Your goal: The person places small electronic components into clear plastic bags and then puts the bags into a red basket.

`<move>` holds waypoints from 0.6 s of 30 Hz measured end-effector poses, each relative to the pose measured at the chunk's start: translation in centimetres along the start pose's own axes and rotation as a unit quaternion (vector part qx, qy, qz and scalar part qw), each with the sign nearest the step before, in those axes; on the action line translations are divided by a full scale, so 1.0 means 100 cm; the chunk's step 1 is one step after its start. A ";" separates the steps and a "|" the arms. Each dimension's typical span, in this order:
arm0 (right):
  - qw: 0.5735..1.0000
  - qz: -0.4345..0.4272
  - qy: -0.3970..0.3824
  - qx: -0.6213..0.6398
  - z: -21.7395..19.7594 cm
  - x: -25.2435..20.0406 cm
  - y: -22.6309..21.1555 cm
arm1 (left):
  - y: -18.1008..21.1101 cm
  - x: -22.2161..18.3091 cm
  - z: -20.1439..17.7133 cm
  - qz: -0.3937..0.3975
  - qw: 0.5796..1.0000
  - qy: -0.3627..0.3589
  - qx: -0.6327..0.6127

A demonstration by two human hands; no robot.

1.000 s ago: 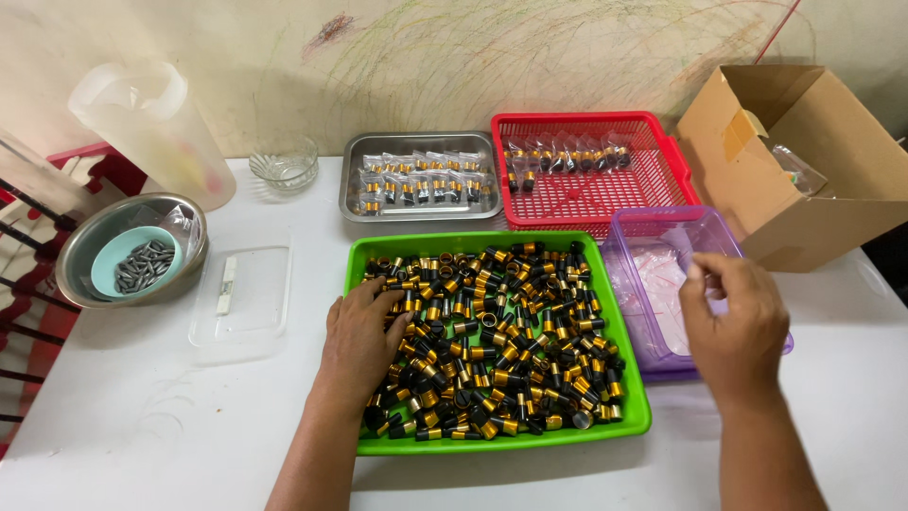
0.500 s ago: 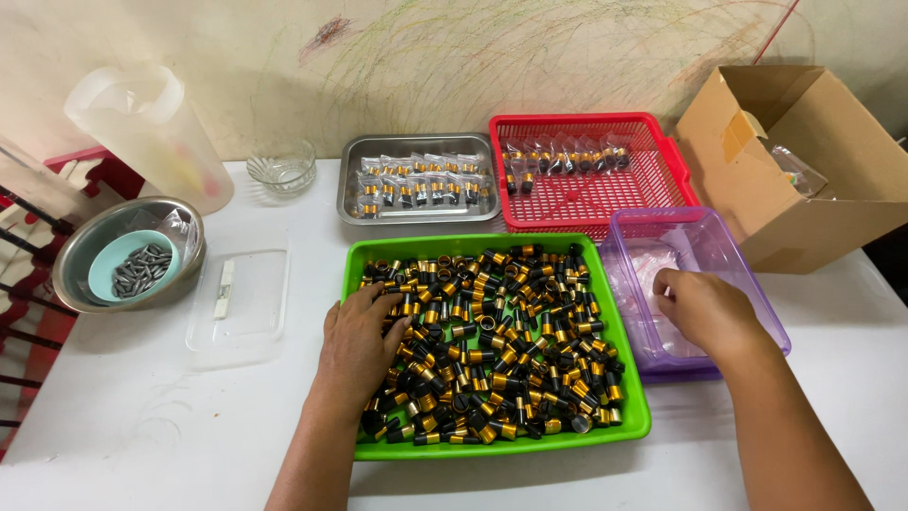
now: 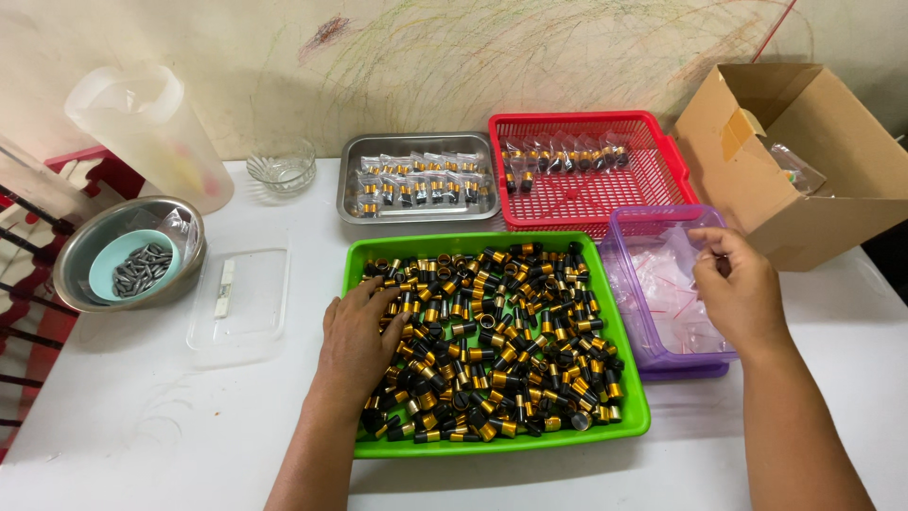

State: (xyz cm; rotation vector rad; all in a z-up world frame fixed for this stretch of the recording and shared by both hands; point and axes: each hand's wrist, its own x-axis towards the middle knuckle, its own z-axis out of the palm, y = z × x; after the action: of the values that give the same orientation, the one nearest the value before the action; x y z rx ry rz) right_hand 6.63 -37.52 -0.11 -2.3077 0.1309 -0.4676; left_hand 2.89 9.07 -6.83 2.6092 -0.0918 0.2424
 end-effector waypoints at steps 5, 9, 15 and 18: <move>0.997 -0.008 0.033 0.063 -0.009 -0.010 -0.018 | 0.011 -0.001 -0.013 0.011 1.000 0.022 -0.012; 0.994 -0.038 0.091 0.044 -0.011 -0.032 -0.049 | 0.020 -0.006 -0.026 0.045 0.992 0.114 -0.027; 0.983 -0.131 0.044 0.121 0.016 -0.071 -0.100 | 0.054 -0.022 -0.045 0.132 0.974 0.184 -0.027; 0.980 -0.123 -0.045 0.149 0.037 -0.083 -0.120 | 0.070 -0.026 -0.039 0.166 0.972 0.145 -0.075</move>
State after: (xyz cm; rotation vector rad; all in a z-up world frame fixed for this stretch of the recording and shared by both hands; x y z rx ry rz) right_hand -0.22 -24.62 3.61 -2.0511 -0.2566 -0.4693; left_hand -1.07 5.03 -0.55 2.3672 -0.4283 0.7039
